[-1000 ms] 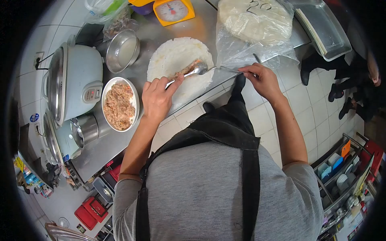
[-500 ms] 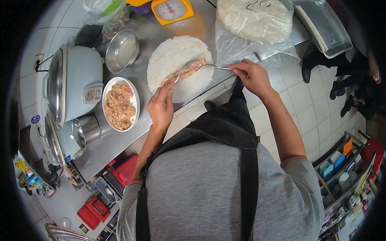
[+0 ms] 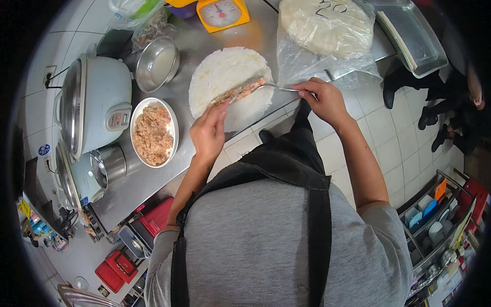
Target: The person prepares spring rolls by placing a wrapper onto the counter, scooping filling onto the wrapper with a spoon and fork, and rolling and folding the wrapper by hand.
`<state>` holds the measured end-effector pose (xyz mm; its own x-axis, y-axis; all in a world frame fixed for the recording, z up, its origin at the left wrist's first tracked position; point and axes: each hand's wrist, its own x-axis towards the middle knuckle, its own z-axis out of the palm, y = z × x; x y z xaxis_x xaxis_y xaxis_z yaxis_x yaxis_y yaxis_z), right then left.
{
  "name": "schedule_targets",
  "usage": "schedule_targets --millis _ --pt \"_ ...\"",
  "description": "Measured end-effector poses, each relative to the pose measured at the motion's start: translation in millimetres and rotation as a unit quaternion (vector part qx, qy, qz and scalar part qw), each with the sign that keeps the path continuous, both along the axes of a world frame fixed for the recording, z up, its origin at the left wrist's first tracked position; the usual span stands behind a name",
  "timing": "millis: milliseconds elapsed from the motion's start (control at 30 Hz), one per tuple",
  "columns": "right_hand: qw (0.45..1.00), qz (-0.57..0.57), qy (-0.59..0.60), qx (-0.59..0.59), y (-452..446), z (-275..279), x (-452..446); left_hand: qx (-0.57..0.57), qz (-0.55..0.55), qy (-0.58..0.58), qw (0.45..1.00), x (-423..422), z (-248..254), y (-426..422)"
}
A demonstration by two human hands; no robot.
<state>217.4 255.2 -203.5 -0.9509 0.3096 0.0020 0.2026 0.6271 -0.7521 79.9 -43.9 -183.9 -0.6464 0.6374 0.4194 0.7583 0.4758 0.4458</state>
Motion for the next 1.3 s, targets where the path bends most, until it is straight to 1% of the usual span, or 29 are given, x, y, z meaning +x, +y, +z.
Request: schedule_targets --millis 100,133,200,233,267,300,400,500,533,633,667,767,800,900,1000,1033,1100,1167,1267,1300 --pt "0.997 0.037 -0.010 -0.074 -1 -1 2 -0.015 0.076 -0.089 0.993 -2 12 -5" --pt "0.998 0.039 -0.011 -0.055 -5 -2 1 -0.037 0.089 -0.110 0.989 -1 14 -3" --pt "0.999 0.042 -0.008 -0.014 -12 -5 -5 -0.076 0.063 -0.054 0.994 3 3 0" --pt "1.000 0.023 -0.014 -0.011 -12 -3 -7 -0.095 0.050 -0.026 0.994 5 -1 2" --pt "1.000 0.004 -0.020 -0.010 -11 -1 -7 -0.114 0.034 -0.037 0.992 10 -4 1" --pt "0.999 -0.016 -0.027 -0.009 -11 0 -7 -0.092 0.035 -0.036 0.994 10 -4 0" --pt "1.000 0.001 -0.016 -0.001 -2 -5 1 -0.024 0.057 -0.026 0.998 3 0 -10" --pt "0.998 0.046 0.027 -0.041 -16 -8 -1 -0.015 0.102 -0.065 0.993 -6 6 -25" --pt "0.998 0.057 -0.013 -0.029 -25 -5 -3 -0.032 0.089 -0.054 0.994 -3 4 -28" --pt "0.999 -0.012 -0.026 0.019 -47 2 -11 -0.077 0.045 -0.013 0.996 7 -5 -27" --pt "0.999 -0.014 -0.027 0.026 -43 1 -11 -0.084 0.035 -0.023 0.996 12 -4 -28" --pt "0.999 -0.018 -0.035 -0.017 -31 -2 -3 -0.047 0.067 -0.053 0.995 2 -2 -42" --pt "0.999 -0.003 -0.015 -0.049 -32 -3 -4 -0.002 0.082 -0.037 0.996 -4 -3 -46" --pt "0.999 0.050 -0.004 -0.010 -54 -2 -7 -0.064 0.098 -0.039 0.992 -8 -3 -62" --pt "1.000 0.009 -0.015 0.005 -65 4 -13 -0.135 0.051 -0.045 0.988 5 3 -68" --pt "1.000 -0.003 -0.019 0.010 -67 4 -14 -0.108 0.060 -0.057 0.991 4 5 -69" --pt "1.000 0.017 -0.014 -0.011 -63 1 -13 -0.053 0.077 -0.079 0.992 -2 9 -71" --pt "0.998 0.049 -0.028 -0.027 -63 2 -12 -0.064 0.080 -0.063 0.993 -5 6 -71" --pt "1.000 0.000 -0.020 0.024 -72 6 -16 -0.092 0.057 -0.046 0.993 0 6 -71" --pt "1.000 0.014 -0.013 0.013 -72 6 -17 -0.105 0.046 -0.041 0.993 3 8 -73"
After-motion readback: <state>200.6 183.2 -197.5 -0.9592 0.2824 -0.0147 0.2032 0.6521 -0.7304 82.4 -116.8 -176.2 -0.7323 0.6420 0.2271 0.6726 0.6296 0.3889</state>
